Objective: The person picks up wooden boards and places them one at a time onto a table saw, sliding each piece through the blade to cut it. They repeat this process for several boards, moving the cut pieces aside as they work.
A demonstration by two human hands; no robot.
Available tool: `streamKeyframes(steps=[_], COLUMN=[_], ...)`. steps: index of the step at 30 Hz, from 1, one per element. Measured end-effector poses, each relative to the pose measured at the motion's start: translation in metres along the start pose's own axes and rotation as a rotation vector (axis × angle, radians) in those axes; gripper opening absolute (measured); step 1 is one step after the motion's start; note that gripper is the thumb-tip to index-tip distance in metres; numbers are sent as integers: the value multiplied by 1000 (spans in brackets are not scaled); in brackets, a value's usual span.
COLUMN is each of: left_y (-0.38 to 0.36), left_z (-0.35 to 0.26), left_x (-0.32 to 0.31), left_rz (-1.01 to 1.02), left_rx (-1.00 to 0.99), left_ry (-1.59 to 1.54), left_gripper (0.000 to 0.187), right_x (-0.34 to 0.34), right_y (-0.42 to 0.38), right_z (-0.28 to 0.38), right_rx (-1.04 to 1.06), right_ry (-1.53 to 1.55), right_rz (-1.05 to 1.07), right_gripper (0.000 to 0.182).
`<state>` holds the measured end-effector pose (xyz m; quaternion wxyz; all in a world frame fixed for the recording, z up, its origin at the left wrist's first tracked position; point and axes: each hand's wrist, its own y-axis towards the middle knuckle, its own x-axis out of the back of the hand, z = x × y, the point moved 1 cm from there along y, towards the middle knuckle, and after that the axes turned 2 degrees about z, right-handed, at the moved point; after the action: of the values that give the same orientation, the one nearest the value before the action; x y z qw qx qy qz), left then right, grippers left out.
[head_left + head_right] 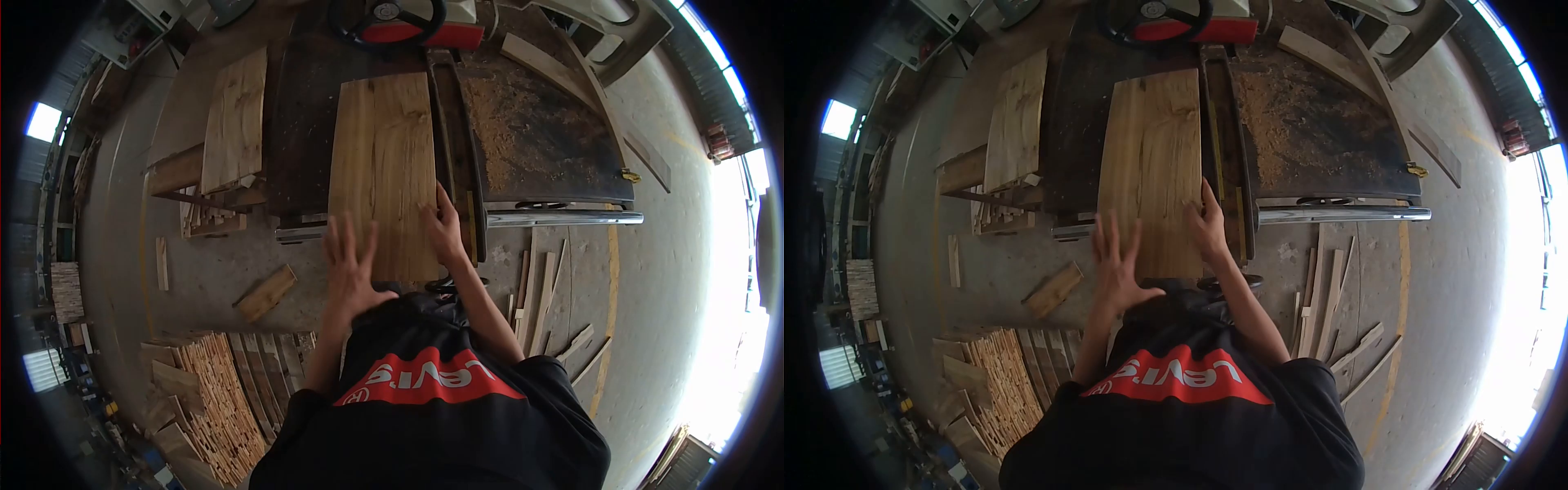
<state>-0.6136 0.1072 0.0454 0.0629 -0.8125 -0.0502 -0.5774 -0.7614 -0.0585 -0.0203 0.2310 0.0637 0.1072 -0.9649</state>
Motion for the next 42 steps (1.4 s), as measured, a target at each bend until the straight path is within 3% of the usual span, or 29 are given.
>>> streamKeyframes(steps=[2, 5, 6, 9, 12, 15, 22, 25, 28, 31, 34, 36, 39, 42], left_y=[5, 16, 20, 40, 60, 79, 139, 172, 208, 241, 268, 278, 295, 315], left_z=[35, 60, 65, 52, 50, 46, 78, 91, 100, 106, 108, 108, 108, 149], left_x=[-25, -53, -55, -45, -59, -70, -74, -73, -64, -56, -39, -32, -16, 5], left_rz=[-113, -208, -227, -289, -298, -371, -365, -368, -368, -357, -318, -300, -314, -453], left_rx=[85, 102, 83, 26, 28, -34, -51, -55, -60, -51, -29, -21, 0, -96], left_ry=[-9, -146, -211, 46, 20, -36, -109, -141, -177, -218, -247, -214, -214, -486], left_gripper=[142, 140, 138, 130, 127, 123, 137, 137, 137, 137, 135, 133, 130, 94], right_x=[3, -12, -14, -25, -29, -32, -36, -39, -40, -32, -38, -35, -37, -39], right_y=[8, 1, 4, -2, 3, 24, 91, 124, 159, 187, 211, 224, 243, 252], right_z=[-37, -3, -8, 10, 11, -6, -20, -8, 1, 3, 26, 27, 36, 42], right_rx=[79, 31, 159, 572, 604, 401, 462, 457, 520, 621, 667, 665, 662, 656], right_ry=[-77, -325, -371, -929, -879, -934, -1036, -1215, -1050, -889, -877, -901, -898, -910], right_rz=[-121, -92, -85, -255, -67, -66, -136, -195, -323, -291, -420, -380, -357, -324], right_gripper=[66, 68, 68, 66, 64, 64, 68, 61, 45, 24, 12, 10, 10, 10])
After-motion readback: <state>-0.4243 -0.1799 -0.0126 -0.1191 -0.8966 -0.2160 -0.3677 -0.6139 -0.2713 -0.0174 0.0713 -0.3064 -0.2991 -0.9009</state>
